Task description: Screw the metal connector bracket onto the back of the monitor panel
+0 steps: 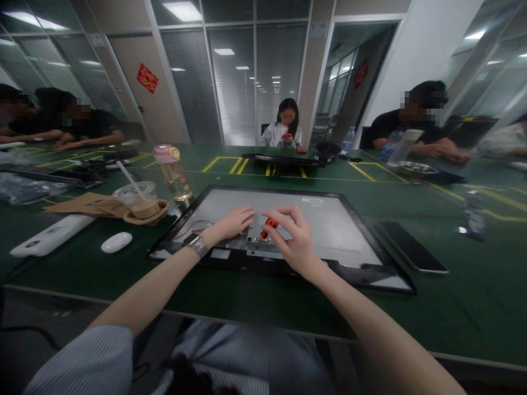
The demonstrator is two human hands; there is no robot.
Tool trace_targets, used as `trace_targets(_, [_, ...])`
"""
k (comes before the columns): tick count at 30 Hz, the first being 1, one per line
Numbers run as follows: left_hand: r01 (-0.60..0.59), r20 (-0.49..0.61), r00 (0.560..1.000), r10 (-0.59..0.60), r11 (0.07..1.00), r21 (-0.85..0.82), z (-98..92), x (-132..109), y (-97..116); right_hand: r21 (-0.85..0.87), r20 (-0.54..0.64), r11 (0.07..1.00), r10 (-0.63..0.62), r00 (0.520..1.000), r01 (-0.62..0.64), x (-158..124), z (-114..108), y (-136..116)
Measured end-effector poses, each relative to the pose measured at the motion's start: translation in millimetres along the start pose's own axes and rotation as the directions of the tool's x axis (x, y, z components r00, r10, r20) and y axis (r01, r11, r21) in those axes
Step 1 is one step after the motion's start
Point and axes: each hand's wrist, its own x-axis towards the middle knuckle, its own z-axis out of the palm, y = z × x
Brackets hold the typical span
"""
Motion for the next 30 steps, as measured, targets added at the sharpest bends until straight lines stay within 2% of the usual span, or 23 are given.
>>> trace_targets(5, [-0.029,-0.013,0.999,0.030,0.999,0.029,2.1,0.6,-0.8,-0.034,-0.054,0.999,-0.009,0.998,0.007,-0.2,2.2,-2.1])
trace_targets(11, [0.013,-0.001,1.000,-0.013,1.000,0.011,-0.2,-0.1,1.1,-0.040,-0.074,0.999,0.008,0.997,-0.011,-2.1,3.9,1.1])
trace_targets(18, [-0.003,-0.030,1.000,0.003,1.000,0.000,2.1,-0.2,-0.6,-0.002,-0.007,1.000,-0.016,1.000,0.016,-1.6,3.4,-1.9])
trace_targets(26, [0.021,0.001,1.000,-0.021,1.000,0.007,-1.0,-0.5,1.6,0.039,0.049,0.995,-0.095,0.994,0.093,1.0,0.6,-2.5])
trace_targets(30, [0.021,0.001,1.000,-0.021,1.000,-0.004,0.8,0.3,-0.6,0.019,0.115,0.998,-0.068,0.991,0.067,-0.2,1.5,-2.7])
